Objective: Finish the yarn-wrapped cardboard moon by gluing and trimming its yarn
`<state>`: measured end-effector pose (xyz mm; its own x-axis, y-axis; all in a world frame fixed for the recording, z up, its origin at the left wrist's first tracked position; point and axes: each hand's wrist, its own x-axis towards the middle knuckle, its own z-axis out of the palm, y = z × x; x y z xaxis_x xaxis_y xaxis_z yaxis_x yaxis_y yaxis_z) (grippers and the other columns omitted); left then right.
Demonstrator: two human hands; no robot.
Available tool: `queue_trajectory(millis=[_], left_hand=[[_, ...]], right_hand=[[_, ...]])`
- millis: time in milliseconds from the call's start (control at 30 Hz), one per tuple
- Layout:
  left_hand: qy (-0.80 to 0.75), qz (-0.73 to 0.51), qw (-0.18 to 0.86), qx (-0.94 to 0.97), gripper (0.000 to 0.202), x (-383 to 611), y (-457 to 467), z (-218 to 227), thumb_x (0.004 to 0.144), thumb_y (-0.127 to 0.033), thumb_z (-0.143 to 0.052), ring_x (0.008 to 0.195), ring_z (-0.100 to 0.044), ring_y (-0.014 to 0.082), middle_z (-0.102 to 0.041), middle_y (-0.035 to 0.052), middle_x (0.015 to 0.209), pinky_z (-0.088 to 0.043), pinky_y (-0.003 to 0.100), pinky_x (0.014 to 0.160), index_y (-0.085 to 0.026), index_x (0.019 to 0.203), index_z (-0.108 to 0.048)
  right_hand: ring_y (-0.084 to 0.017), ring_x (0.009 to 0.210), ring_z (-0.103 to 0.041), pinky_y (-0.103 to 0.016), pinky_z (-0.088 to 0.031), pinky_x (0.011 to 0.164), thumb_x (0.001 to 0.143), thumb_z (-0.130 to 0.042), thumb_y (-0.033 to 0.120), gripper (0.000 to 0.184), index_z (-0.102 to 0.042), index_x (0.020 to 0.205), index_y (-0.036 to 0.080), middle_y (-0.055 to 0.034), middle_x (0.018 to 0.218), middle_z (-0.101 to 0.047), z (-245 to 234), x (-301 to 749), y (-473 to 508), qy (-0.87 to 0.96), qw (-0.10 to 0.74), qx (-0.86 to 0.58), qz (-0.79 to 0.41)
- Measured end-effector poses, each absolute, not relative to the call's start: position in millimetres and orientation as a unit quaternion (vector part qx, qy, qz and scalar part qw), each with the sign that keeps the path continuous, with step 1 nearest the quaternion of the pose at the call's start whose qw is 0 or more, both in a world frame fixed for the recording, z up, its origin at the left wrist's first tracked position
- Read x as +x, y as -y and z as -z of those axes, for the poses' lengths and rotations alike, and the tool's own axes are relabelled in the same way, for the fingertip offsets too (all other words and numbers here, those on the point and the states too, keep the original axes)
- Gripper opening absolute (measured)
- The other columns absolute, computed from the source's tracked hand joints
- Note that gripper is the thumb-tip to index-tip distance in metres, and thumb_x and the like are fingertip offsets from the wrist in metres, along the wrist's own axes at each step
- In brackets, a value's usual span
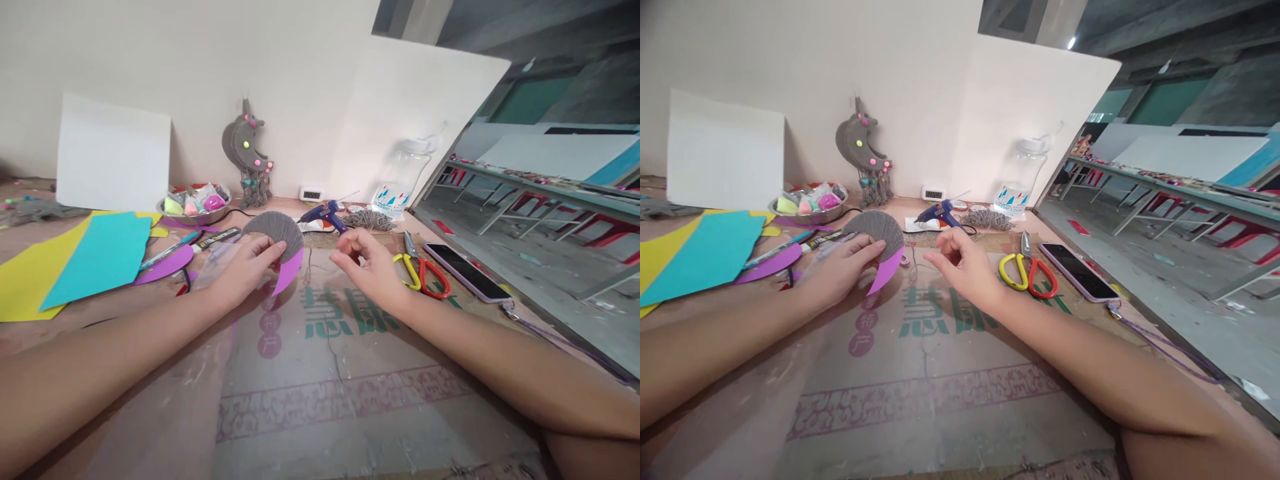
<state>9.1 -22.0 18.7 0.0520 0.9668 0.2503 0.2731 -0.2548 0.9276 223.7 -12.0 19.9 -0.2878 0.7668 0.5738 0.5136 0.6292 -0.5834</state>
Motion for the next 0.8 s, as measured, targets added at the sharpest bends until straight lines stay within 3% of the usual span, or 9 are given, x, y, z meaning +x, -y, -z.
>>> queue_trajectory(millis=[100, 267, 333, 400, 467, 533, 667, 733, 800], left_hand=[[-0.494, -0.46, 0.399, 0.621, 0.031, 11, 24, -21, 0.081, -0.036, -0.051, 0.052, -0.045, 0.0107, -0.049, -0.0036, 0.055, -0.034, 0.023, 0.049, -0.019, 0.056, -0.044], [-0.482, -0.478, 0.391, 0.622, 0.032, 9, 21, -22, 0.079, -0.034, -0.055, 0.055, -0.045, 0.0109, -0.047, -0.003, 0.056, -0.035, 0.023, 0.053, -0.018, 0.053, -0.044], [-0.463, -0.503, 0.406, 0.607, 0.033, 7, 16, -22, 0.079, -0.036, -0.055, 0.056, -0.045, 0.0105, -0.046, -0.0028, 0.058, -0.035, 0.023, 0.055, -0.018, 0.053, -0.043], [-0.448, -0.529, 0.427, 0.581, 0.034, 4, 11, -23, 0.078, -0.037, -0.057, 0.055, -0.044, 0.0095, -0.044, -0.003, 0.058, -0.034, 0.023, 0.053, -0.018, 0.054, -0.042], [-0.43, -0.551, 0.453, 0.553, 0.034, 2, 6, -25, 0.075, -0.037, -0.06, 0.053, -0.043, 0.0086, -0.041, -0.0037, 0.057, -0.033, 0.022, 0.051, -0.018, 0.055, -0.042], [-0.408, -0.567, 0.48, 0.53, 0.031, 0, 1, -28, 0.073, -0.034, -0.063, 0.053, -0.043, 0.0081, -0.041, -0.0041, 0.057, -0.033, 0.021, 0.051, -0.018, 0.056, -0.043], [-0.38, -0.56, 0.476, 0.562, 0.031, -5, -5, -36, 0.075, -0.032, -0.061, 0.051, -0.04, 0.0067, -0.038, -0.0045, 0.055, -0.032, 0.021, 0.049, -0.017, 0.055, -0.043], [-0.368, -0.548, 0.474, 0.583, 0.033, -9, -6, -41, 0.075, -0.032, -0.06, 0.05, -0.038, 0.0065, -0.037, -0.0047, 0.054, -0.031, 0.021, 0.048, -0.017, 0.053, -0.041], [-0.358, -0.539, 0.486, 0.588, 0.033, -12, -5, -47, 0.075, -0.03, -0.06, 0.05, -0.037, 0.0065, -0.037, -0.0046, 0.054, -0.03, 0.02, 0.048, -0.017, 0.053, -0.04]], right_hand=[[-0.011, 0.063, -0.047, -0.025, -0.04, 0.059, 0.079, -0.06, 0.039, 0.04, -0.045, 0.111, 0.021, -0.0002, 0.082, -0.052, -12, 222, 6, 0.818, 0.386, -0.397, -0.158], [-0.014, 0.075, -0.05, -0.03, -0.043, 0.07, 0.081, -0.058, 0.032, 0.047, -0.041, 0.124, 0.023, -0.007, 0.103, -0.053, -10, 216, 6, 0.864, 0.34, -0.358, -0.101], [-0.014, 0.074, -0.05, -0.028, -0.043, 0.067, 0.082, -0.056, 0.03, 0.035, -0.047, 0.115, 0.02, -0.0065, 0.098, -0.055, -15, 217, 8, 0.855, 0.352, -0.367, -0.099], [-0.013, 0.067, -0.049, -0.025, -0.04, 0.062, 0.084, -0.054, 0.033, 0.017, -0.054, 0.092, 0.017, -0.0032, 0.081, -0.056, -22, 220, 9, 0.845, 0.352, -0.39, -0.102], [-0.012, 0.063, -0.048, -0.024, -0.037, 0.058, 0.086, -0.05, 0.034, 0.021, -0.054, 0.074, 0.017, -0.0004, 0.067, -0.054, -28, 223, 7, 0.85, 0.323, -0.404, -0.1], [-0.012, 0.064, -0.05, -0.024, -0.037, 0.059, 0.088, -0.046, 0.031, 0.022, -0.057, 0.074, 0.017, -0.0004, 0.067, -0.056, -34, 225, 0, 0.861, 0.293, -0.404, -0.098], [-0.011, 0.067, -0.053, -0.023, -0.039, 0.062, 0.083, -0.048, 0.017, 0.021, -0.061, 0.1, 0.016, -0.0021, 0.08, -0.063, -40, 217, -38, 0.842, 0.293, -0.434, -0.128], [-0.011, 0.062, -0.052, -0.022, -0.038, 0.058, 0.08, -0.051, 0.016, 0.021, -0.062, 0.098, 0.014, -0.0015, 0.072, -0.062, -42, 207, -61, 0.826, 0.278, -0.466, -0.154], [-0.01, 0.061, -0.052, -0.021, -0.038, 0.057, 0.075, -0.058, 0.019, 0.012, -0.065, 0.083, 0.014, -0.0007, 0.069, -0.062, -43, 194, -80, 0.832, 0.267, -0.455, -0.17]])
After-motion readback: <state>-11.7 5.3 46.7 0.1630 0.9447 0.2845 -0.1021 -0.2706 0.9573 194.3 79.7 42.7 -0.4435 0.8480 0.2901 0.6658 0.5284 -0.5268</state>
